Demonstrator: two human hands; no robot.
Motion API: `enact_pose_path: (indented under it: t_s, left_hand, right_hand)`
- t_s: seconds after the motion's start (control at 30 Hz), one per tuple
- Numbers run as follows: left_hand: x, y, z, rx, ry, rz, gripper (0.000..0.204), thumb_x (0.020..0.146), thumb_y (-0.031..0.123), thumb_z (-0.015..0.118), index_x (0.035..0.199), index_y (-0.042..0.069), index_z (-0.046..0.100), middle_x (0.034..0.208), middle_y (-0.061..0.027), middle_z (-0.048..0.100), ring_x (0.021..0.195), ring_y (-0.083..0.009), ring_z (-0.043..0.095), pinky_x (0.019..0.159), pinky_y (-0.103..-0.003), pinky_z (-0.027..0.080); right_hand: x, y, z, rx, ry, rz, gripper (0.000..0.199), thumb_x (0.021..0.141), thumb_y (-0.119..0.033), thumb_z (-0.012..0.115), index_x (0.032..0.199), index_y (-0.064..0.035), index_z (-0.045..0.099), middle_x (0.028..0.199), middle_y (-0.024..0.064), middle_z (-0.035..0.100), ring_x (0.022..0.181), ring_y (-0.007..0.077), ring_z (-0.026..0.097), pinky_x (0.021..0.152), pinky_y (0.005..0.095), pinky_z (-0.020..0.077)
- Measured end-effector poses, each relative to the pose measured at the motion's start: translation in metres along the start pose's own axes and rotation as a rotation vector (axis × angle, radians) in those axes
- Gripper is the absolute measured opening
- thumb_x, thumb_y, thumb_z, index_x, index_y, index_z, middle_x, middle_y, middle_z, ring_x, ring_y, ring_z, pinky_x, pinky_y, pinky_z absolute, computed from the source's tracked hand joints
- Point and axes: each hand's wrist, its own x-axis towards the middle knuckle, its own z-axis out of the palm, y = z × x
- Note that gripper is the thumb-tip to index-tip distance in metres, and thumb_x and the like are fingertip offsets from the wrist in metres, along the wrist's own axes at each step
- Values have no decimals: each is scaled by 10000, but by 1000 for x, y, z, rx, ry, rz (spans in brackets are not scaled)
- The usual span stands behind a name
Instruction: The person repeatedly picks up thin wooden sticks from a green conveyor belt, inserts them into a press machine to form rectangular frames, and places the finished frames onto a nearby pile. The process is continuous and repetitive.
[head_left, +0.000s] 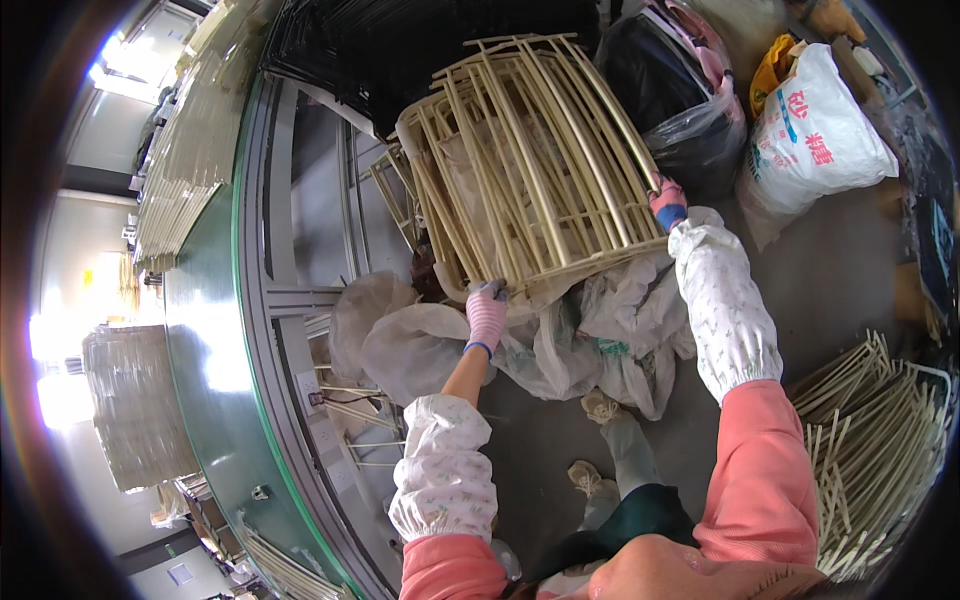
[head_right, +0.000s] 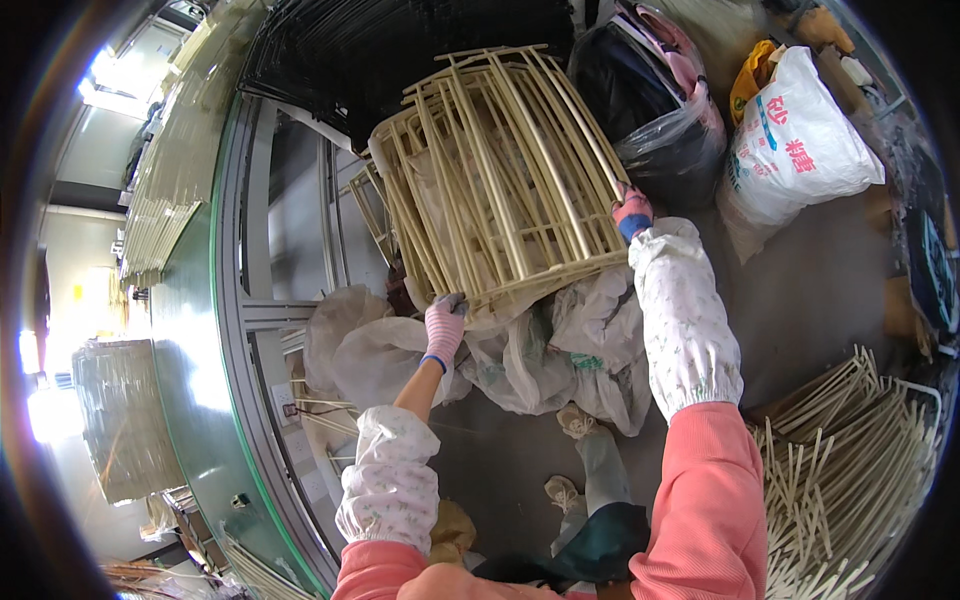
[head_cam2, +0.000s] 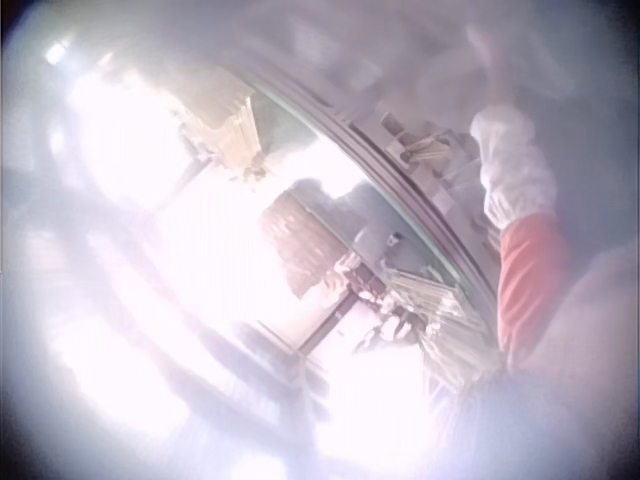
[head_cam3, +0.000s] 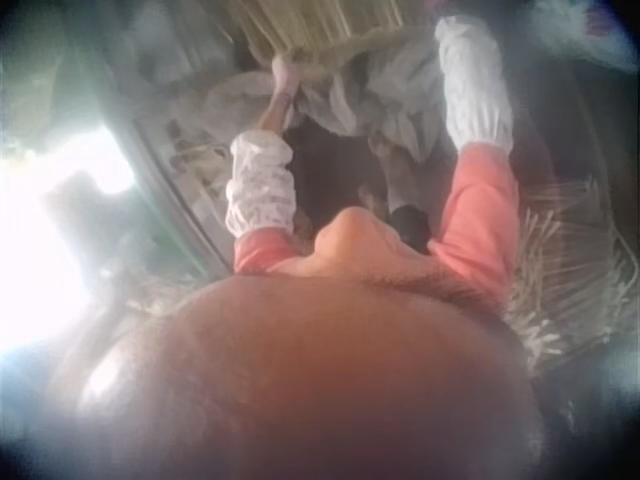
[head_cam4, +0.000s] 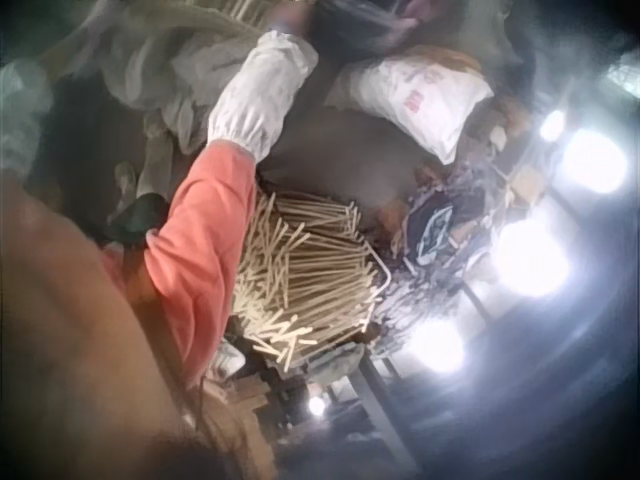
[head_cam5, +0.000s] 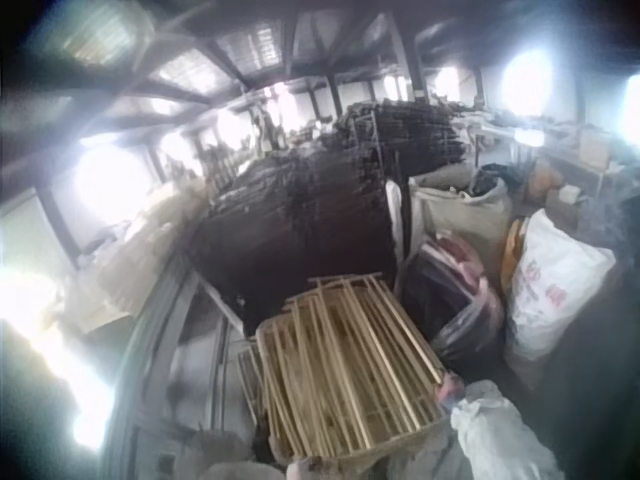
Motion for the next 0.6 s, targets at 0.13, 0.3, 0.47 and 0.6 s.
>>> enact_pose_path:
  t_s: [0.13, 0.3, 0.47, 0.6]
  left_hand:
    - [16, 18, 6, -189, -12, -39, 195, 758, 96, 660, 942, 38, 684, 859, -180, 662, 775, -306, 635, 735, -333, 502]
    - [41, 46, -1, 146, -159, -133, 223, 792, 177, 633, 998, 104, 679, 924, -145, 659, 818, -308, 633, 745, -353, 509]
    - [45, 67, -6, 178, -81, -89, 266, 801, 177, 625, 1048, 84, 653, 1032, -155, 641, 951, -314, 606, 812, -350, 500]
    - [39, 78, -17, -61, -97, -187, 350, 815, 191, 589, 1147, 79, 575, 1202, -122, 564, 1086, -297, 546, 896, -378, 470]
  right_hand:
    - [0, 14, -5, 75, -354, 119, 451, 710, -133, 666, 1155, -138, 600, 1092, 112, 629, 1003, 289, 595, 873, 366, 475]
    - [-23, 1, -6, 482, -353, 93, 374, 800, 4, 565, 1149, -115, 621, 1161, 73, 619, 1081, 200, 570, 924, 299, 427]
    - [-82, -52, -26, 452, -394, -108, 478, 719, 43, 461, 1147, -127, 589, 1174, 125, 575, 1159, 275, 498, 989, 373, 396]
    - [-119, -95, -48, -341, -509, -242, 576, 713, -114, 526, 1285, -110, 456, 1247, 162, 514, 1196, 336, 443, 1039, 421, 333]
